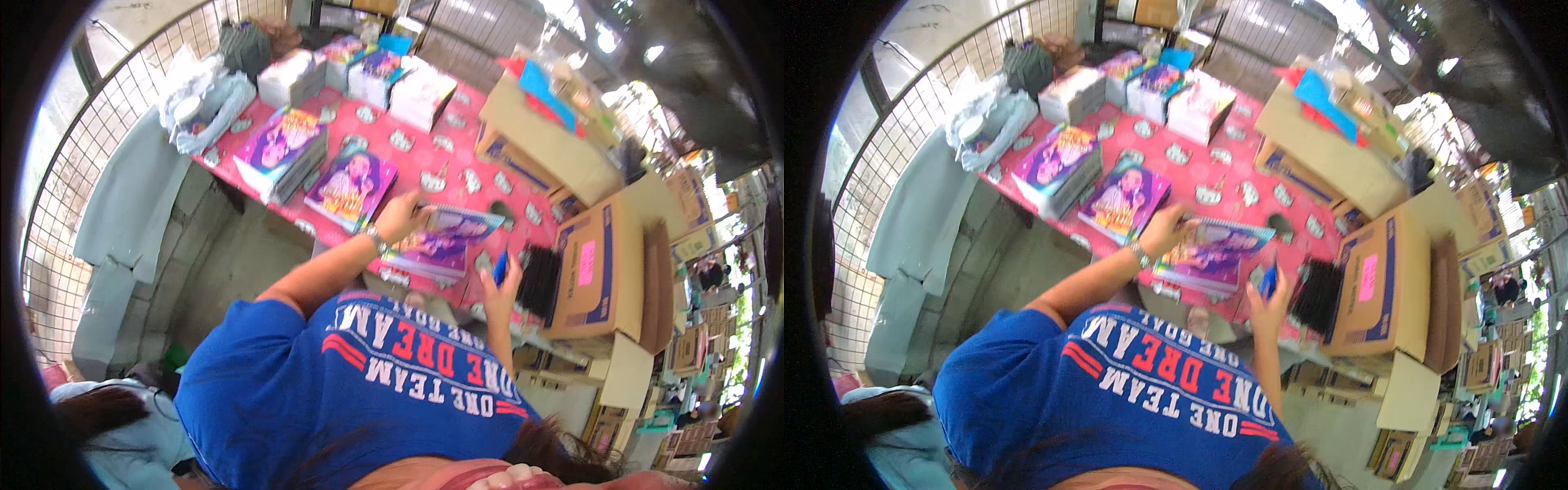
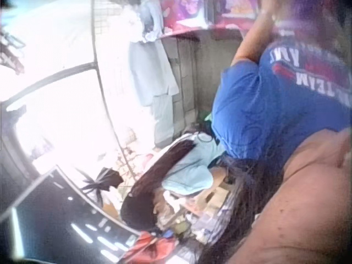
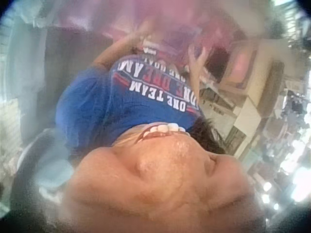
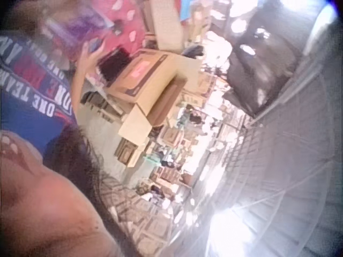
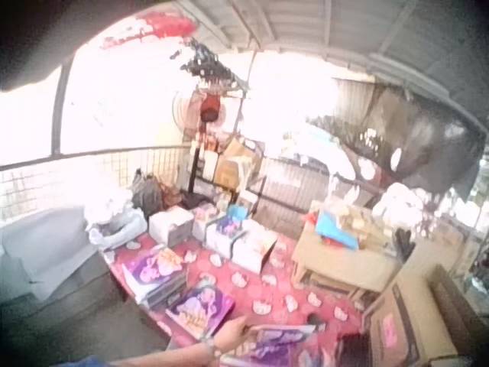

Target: The person threads plastic spirals through pre-punched holes in notebooks, trims the ends of the spirals using scissors, and places the bound notebooks into a cardboard box.

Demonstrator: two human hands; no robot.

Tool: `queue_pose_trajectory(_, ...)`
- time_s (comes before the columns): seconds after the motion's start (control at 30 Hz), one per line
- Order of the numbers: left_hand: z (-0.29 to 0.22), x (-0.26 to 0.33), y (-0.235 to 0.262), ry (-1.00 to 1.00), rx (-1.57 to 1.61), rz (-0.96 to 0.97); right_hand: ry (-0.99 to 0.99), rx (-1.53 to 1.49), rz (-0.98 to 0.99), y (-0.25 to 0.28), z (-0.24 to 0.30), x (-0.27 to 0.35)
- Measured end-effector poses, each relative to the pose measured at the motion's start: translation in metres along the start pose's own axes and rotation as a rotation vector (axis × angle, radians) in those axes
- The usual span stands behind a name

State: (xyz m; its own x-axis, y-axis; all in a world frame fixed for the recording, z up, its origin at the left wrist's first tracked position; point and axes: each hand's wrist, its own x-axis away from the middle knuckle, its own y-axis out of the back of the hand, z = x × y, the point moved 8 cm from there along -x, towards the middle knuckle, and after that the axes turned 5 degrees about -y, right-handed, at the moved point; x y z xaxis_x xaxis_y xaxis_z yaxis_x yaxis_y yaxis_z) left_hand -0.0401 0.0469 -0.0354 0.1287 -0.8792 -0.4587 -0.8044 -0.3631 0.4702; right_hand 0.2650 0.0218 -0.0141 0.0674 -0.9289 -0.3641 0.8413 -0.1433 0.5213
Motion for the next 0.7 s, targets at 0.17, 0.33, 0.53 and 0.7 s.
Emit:
queue_pose_trajectory(0.17,-0.014,0.0,0.003,-0.096,0.086,0.016,0.094,-0.166,0.272,-0.062,0.089,-0.001)
queue_pose_trajectory(0.33,-0.006,-0.002,0.001,-0.002,0.137,0.035,0.144,-0.073,0.354,-0.091,0.106,-0.002)
queue_pose_trajectory(0.53,0.0,-0.008,-0.006,0.052,0.217,0.151,0.304,0.097,0.233,-0.096,0.114,-0.01)
queue_pose_trajectory(0.7,0.002,-0.006,-0.002,0.083,0.245,0.099,0.333,0.249,0.197,-0.097,0.117,-0.01)
